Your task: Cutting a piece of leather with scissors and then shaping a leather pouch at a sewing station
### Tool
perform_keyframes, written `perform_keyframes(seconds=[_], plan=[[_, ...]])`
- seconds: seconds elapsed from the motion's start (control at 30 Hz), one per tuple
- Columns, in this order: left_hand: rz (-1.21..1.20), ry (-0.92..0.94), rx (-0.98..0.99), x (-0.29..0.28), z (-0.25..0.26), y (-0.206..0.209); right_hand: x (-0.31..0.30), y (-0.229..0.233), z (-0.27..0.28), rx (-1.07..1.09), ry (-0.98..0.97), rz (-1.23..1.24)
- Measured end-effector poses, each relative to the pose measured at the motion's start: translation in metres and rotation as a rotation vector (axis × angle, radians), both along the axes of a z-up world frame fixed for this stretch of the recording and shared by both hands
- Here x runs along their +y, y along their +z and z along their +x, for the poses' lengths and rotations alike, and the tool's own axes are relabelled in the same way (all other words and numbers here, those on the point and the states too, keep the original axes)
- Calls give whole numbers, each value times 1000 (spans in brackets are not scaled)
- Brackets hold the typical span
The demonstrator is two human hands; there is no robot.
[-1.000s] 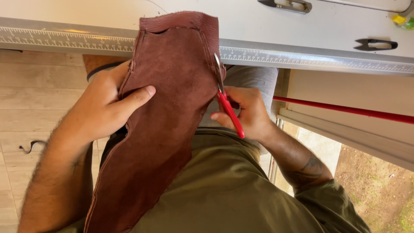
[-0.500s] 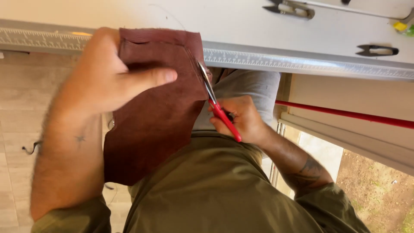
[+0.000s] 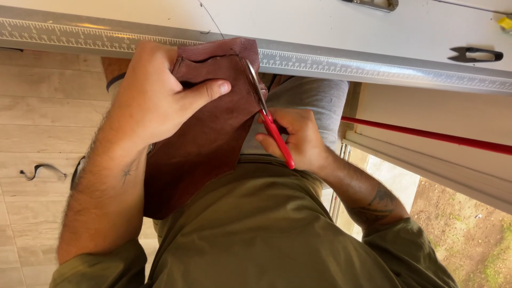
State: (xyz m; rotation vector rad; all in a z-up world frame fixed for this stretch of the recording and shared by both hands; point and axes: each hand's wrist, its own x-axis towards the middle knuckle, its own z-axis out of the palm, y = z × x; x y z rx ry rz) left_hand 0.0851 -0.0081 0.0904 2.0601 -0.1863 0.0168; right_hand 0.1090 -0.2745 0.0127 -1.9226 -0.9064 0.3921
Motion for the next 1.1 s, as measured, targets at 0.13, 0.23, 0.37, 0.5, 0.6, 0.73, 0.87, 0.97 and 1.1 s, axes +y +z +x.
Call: perform_keyframes(seconds=[0.13, 0.23, 0.37, 0.5, 0.6, 0.73, 0.87, 0.97, 1.1], plan=[[-32, 15, 2, -1, -2, -9, -2, 0, -7, 4, -33, 13], [-9, 56, 55, -3, 0, -9, -2, 4, 4, 46, 10, -13], [-24, -2, 53, -13, -5, -3, 3, 23, 10, 162, 100, 57], [-34, -9, 1, -15, -4, -11, 6, 25, 15, 213, 118, 49], [-69, 16, 1, -19, -4, -8, 4, 23, 16, 270, 105, 67], [-72, 115, 58, -29, -7, -25, 2, 23, 13, 286, 82, 43], [-163, 205, 32, -41, -4, -34, 0, 18, 9, 200, 71, 69], [-184, 219, 39, -44, -4, -38, 0, 16, 5, 181, 63, 93], [-190, 202, 57, -43, -5, -40, 2, 13, 0, 186, 31, 85]])
